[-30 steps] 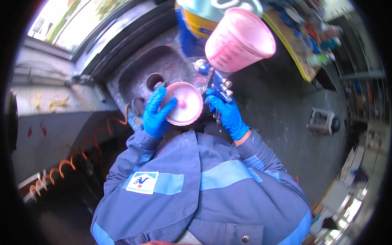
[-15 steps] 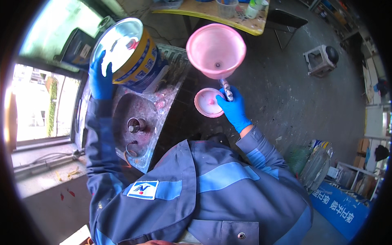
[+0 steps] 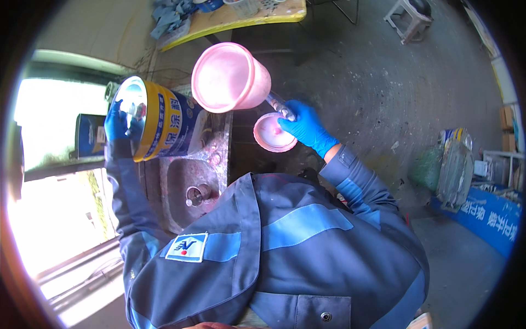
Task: The person mixes pink paint in a small container using a brush, then pours the paint into a spray gun cup. They wipe the cup with a cloth and handle a white cup and a large paint can during the process.
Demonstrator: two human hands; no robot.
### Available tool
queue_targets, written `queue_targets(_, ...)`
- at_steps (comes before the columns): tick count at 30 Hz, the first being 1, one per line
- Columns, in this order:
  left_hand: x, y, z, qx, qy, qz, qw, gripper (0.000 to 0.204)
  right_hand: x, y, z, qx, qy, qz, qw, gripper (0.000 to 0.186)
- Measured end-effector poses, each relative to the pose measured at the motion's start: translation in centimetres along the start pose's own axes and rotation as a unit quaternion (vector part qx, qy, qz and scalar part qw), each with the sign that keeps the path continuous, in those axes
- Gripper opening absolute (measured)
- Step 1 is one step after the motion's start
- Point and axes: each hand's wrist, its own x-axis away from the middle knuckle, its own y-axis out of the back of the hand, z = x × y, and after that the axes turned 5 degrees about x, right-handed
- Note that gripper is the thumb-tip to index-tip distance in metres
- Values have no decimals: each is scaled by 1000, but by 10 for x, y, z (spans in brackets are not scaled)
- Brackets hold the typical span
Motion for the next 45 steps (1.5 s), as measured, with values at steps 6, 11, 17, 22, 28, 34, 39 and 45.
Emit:
queue_targets(6, 47, -47, 21, -70, -170, -111, 977, 22, 15, 2, -2, 87, -37, -62, 994, 37)
queue_targets(11, 133, -85, 6, 33, -95, 57, 993, 28, 53, 23, -20, 157, -69, -79, 982, 43)
queue_targets(17, 180, -135, -5, 126, 137, 200, 962, 35, 93, 47, -46, 156, -109, -56, 980, 38)
queue_targets(22, 212, -193, 13, 166, 263, 217, 925, 36, 116, 69, -74, 157, -142, -73, 975, 35)
queue_targets(28, 255, -266, 79, 88, 317, 129, 935, 27, 138, 95, -125, 232, -191, -90, 950, 33)
queue_targets(34, 259, -302, 145, -82, 192, 222, 952, 18, 163, 102, -161, 266, -236, -79, 931, 30)
queue_targets(39, 249, -299, 110, -10, 340, 149, 928, 25, 166, 86, -165, 232, -227, -87, 942, 31)
queue_targets(45, 207, -246, 35, 99, 359, 222, 901, 41, 126, 53, -135, 106, -164, -73, 978, 41)
